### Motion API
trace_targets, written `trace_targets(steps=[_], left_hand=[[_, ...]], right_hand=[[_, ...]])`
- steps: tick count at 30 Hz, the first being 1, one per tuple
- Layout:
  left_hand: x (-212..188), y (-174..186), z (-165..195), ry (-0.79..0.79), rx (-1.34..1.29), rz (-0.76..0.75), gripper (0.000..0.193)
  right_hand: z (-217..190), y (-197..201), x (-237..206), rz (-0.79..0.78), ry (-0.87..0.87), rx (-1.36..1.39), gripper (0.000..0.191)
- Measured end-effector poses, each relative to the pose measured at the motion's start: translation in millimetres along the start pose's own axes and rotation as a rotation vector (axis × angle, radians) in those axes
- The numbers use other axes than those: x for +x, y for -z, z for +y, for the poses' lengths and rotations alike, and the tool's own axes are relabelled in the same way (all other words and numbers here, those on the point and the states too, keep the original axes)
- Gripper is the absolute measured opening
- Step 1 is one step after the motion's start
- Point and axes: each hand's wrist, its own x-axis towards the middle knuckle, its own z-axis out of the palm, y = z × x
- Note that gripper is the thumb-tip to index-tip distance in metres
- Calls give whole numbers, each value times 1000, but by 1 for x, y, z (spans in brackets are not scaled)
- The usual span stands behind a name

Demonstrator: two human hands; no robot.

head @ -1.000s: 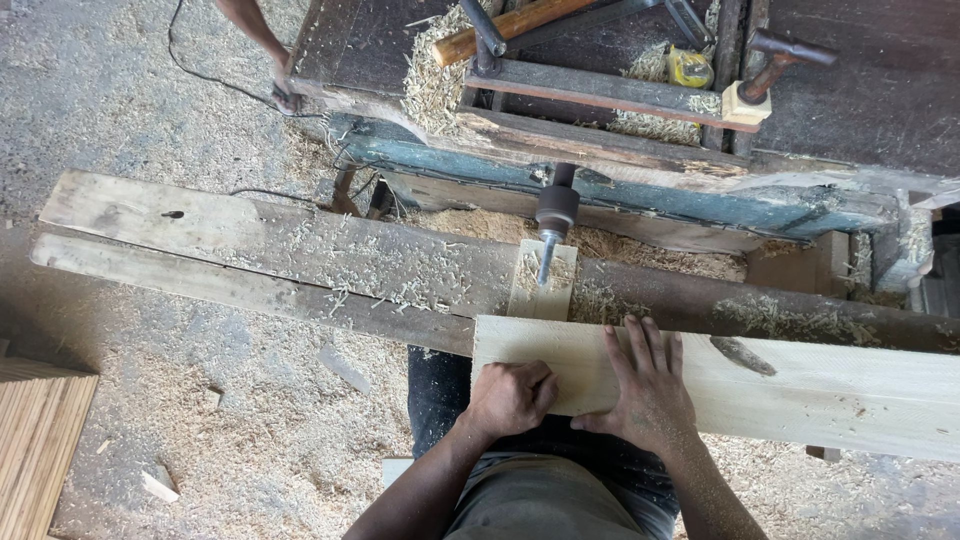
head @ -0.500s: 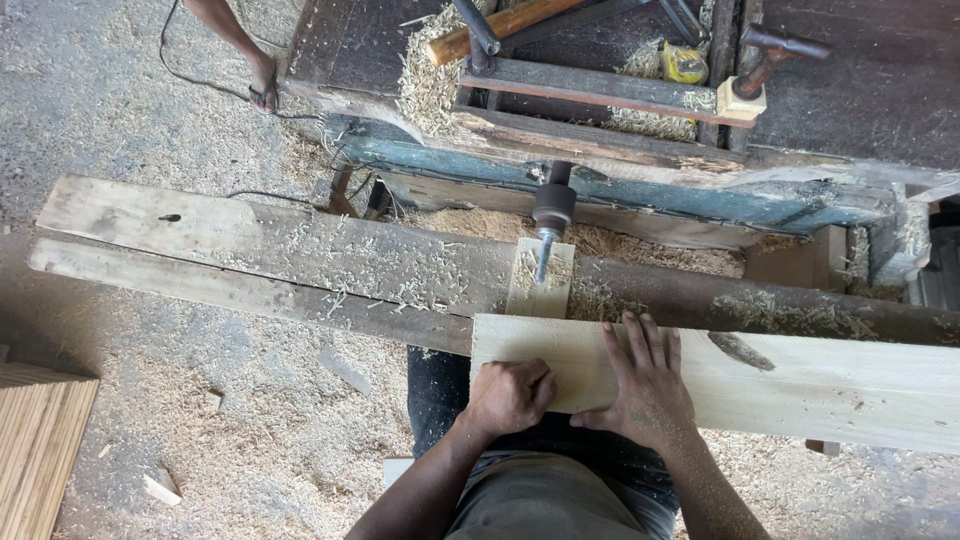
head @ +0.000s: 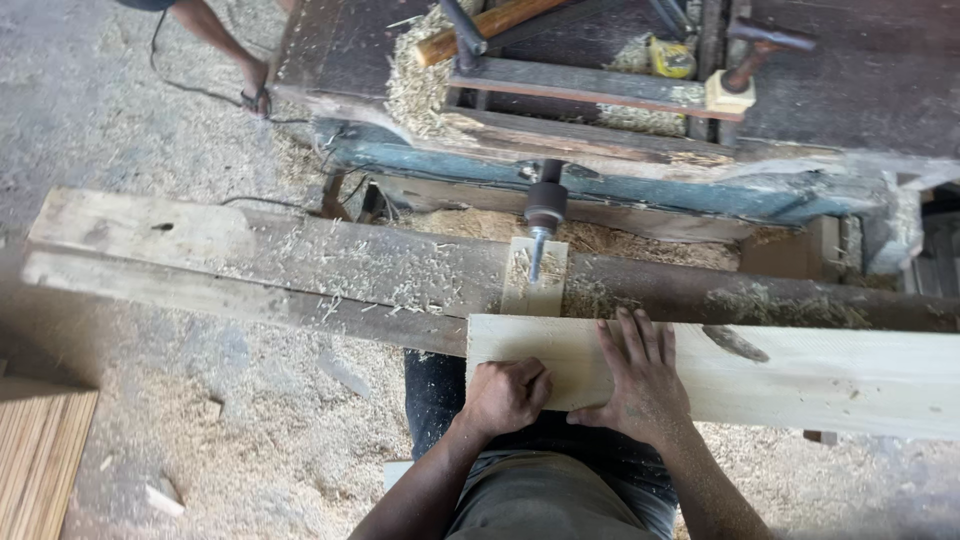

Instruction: The person sits at a bench drill press and drills holes into a long wooden plank, holding and repositioning the plank by hand to align each spot under the spinning bit, then lifts the plank away at the end.

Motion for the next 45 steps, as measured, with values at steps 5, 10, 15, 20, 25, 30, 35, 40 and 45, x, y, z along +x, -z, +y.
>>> trace_targets(steps=[5, 10, 15, 20, 25, 30, 35, 40, 45], left_hand=[[3, -5, 5, 0, 25, 3, 19], [4, -10, 5, -31, -1, 24, 19], [5, -13, 4, -31, 20, 20, 17], [6, -16, 6, -64, 21, 42, 17], [5, -23, 4, -74, 53, 57, 19], [6, -26, -2, -102, 93, 9, 20], [5, -23, 4, -69, 61, 8, 21], [5, -16, 5, -95, 26, 35, 17], [6, -15, 0, -61, 46, 38, 19]], right_hand=[[3, 10, -3, -204, -52, -24, 151], [5, 15, -6, -178, -30, 13, 151], [7, 12, -8, -117, -9, 46, 150], [12, 5, -12, -124, 12, 18, 149], [17, -6, -21, 114, 62, 59, 148], [19, -15, -22, 97, 70, 36, 148], [19, -11, -22, 174, 87, 38, 149], [14, -7, -15, -114, 12, 11, 149], [15, -11, -9, 105, 69, 64, 147]])
